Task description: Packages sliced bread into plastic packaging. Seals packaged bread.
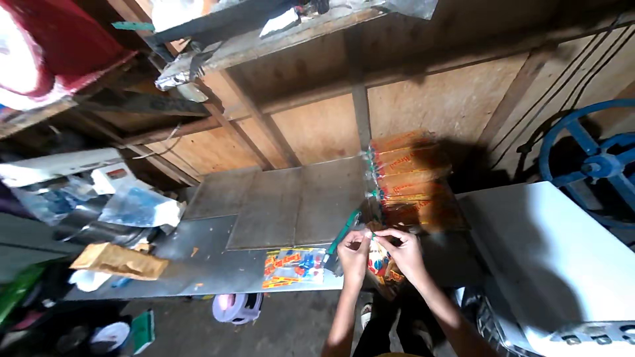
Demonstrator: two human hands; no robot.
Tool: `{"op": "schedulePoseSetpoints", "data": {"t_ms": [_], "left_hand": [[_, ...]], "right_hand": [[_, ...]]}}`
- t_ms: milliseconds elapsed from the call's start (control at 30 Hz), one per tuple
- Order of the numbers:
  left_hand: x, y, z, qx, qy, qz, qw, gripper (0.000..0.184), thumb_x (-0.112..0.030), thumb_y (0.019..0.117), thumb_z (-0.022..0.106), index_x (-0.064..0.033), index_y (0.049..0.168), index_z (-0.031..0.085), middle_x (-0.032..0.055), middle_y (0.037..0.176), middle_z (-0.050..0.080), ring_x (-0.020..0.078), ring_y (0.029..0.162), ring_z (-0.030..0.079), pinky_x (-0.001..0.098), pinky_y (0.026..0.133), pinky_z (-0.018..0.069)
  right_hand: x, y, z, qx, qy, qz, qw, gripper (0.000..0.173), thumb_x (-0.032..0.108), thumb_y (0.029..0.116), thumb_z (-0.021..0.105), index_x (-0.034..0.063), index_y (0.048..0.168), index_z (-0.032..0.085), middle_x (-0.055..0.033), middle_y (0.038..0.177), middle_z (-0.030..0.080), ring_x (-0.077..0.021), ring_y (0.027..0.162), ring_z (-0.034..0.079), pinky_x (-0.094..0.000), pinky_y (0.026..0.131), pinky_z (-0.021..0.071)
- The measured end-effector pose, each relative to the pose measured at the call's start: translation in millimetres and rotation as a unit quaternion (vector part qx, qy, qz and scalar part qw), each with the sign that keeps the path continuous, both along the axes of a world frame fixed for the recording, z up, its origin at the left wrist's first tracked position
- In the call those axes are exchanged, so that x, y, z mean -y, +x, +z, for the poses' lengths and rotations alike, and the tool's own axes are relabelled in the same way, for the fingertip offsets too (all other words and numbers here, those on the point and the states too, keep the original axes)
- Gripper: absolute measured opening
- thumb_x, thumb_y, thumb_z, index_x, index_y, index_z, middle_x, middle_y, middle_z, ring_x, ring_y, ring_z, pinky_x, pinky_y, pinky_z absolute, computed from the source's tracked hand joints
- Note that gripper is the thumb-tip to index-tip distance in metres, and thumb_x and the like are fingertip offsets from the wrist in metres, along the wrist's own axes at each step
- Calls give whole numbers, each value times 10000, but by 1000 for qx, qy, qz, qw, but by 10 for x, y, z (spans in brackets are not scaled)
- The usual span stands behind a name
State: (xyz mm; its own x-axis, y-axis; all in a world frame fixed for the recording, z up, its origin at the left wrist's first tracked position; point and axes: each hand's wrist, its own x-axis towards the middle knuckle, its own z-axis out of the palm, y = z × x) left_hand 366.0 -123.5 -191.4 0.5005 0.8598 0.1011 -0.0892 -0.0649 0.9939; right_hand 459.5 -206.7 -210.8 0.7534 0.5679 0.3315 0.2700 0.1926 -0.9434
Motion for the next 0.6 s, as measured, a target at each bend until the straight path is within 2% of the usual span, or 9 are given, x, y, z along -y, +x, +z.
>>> {"op": "schedulePoseSetpoints", "data": {"t_ms": [67,133,200,267,333,367,467,500,600], "left_hand": [[9,6,-6,3,6,12,1000,12,30,894,671,31,891,684,-20,745,686,-7,658,632,177,648,549],[15,6,-16,2,9,15,1000,9,35,889,675,34,890,685,-19,744,688,-5,657,634,177,650,552],[33,7,-23,-2,6,14,1000,5,29,887,683,28,882,683,-16,741,686,3,658,636,187,648,552],[53,15,-28,-1,8,14,1000,13,16,887,688,19,876,682,-19,736,678,6,660,632,187,646,548],[69,25,-39,1,9,6,1000,18,0,896,681,17,894,677,-16,745,668,12,670,627,193,650,545],[73,22,-45,2,9,-3,1000,28,-7,905,669,19,914,673,-13,758,666,15,683,626,197,658,543],[56,-44,-11,5,11,-43,999,136,-4,940,617,60,1046,673,28,905,699,29,818,656,214,777,561],[50,-67,7,7,8,-47,999,153,5,944,613,71,1067,675,39,938,710,32,847,664,219,808,564],[62,-84,12,12,8,-22,1000,111,15,937,630,68,1012,692,33,895,721,26,809,671,213,776,571]], "right_hand": [[1,-32,-35,24,18,0,1000,146,111,837,751,30,951,795,-30,960,770,-41,951,687,-237,934,526],[9,-25,-28,6,23,12,1000,135,77,867,726,5,965,783,-39,958,775,2,920,704,-177,890,558],[11,-20,1,2,5,-2,1000,112,56,879,708,1,949,775,-33,925,772,21,875,698,-161,849,559],[-6,-37,12,28,-21,-40,999,107,86,870,701,33,917,782,-18,902,766,-8,870,693,-201,846,551],[-32,-71,3,41,-21,-73,996,110,90,854,688,46,889,782,-23,885,758,-80,900,677,-281,880,522],[-39,-83,-3,43,-20,-83,995,108,90,852,684,51,881,781,-20,879,754,-92,909,672,-286,880,520],[-44,-89,-25,53,-14,-92,994,114,93,855,677,47,879,779,-29,879,753,-109,916,675,-292,881,525],[-37,-83,-42,53,-8,-85,995,115,88,863,679,39,889,779,-35,883,755,-106,912,679,-290,884,527],[3,-71,-74,33,18,-46,998,112,52,872,684,9,917,777,-33,900,763,-34,900,680,-213,885,528]]}}
